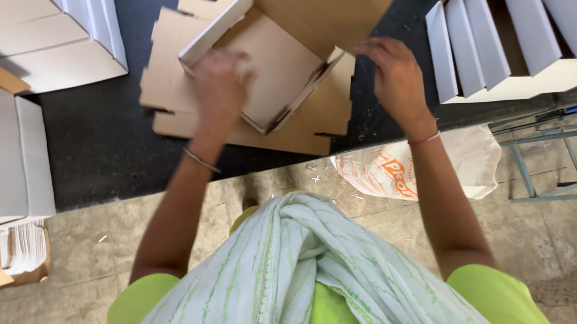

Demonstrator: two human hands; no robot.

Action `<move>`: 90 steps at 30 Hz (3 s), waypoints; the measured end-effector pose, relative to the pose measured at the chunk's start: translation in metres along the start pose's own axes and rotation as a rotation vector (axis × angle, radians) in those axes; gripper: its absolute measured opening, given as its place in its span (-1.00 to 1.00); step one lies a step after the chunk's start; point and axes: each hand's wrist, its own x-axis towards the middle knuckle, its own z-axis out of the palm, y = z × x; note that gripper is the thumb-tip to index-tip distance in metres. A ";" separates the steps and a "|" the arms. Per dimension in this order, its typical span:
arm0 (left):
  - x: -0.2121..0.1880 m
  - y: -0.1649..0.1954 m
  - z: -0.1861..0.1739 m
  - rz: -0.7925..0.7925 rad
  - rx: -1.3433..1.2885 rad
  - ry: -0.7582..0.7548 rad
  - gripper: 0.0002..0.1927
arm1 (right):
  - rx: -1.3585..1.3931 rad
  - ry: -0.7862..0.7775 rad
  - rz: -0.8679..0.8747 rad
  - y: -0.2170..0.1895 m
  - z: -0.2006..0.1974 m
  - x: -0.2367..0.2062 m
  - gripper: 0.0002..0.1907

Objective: The person folds flat cardboard blanks into open boxes on a workbench, pressing the sides and tucking the flaps to shape each box, and sets finished boxes aside. They then take white square panel fixtures and wrap each one in clear plastic sheeting.

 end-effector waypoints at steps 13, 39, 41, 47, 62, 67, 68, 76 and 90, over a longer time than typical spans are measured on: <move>-0.063 0.085 -0.030 -0.150 0.059 -0.240 -0.53 | -0.032 -0.297 -0.198 0.004 0.047 0.009 -0.75; 0.039 -0.016 0.028 -0.385 -0.126 -1.000 -0.34 | -0.162 -1.180 0.030 0.036 0.131 0.124 -0.34; 0.034 -0.014 0.035 -0.318 -0.048 -0.816 -0.29 | -0.112 -1.045 -0.031 0.038 0.135 0.121 -0.30; -0.032 0.032 0.061 -0.069 0.119 -0.251 -0.74 | -0.006 -0.729 -0.315 0.050 0.112 0.076 -0.59; -0.054 0.059 0.068 -0.159 0.165 -0.117 -0.65 | 0.101 -0.637 -0.284 0.031 0.128 0.055 -0.62; -0.046 0.061 0.067 -0.240 0.162 -0.165 -0.66 | 0.008 -0.658 -0.321 0.031 0.137 0.062 -0.53; -0.046 0.061 0.067 -0.234 0.156 -0.155 -0.66 | 0.017 -0.651 -0.335 0.032 0.137 0.062 -0.52; -0.066 0.085 0.065 -0.192 0.287 -0.072 -0.78 | -0.016 -0.573 -0.470 0.018 0.122 0.038 -0.59; -0.166 0.067 -0.124 -0.639 0.799 0.386 -0.89 | 0.540 -0.370 -0.626 -0.073 0.067 -0.048 -0.72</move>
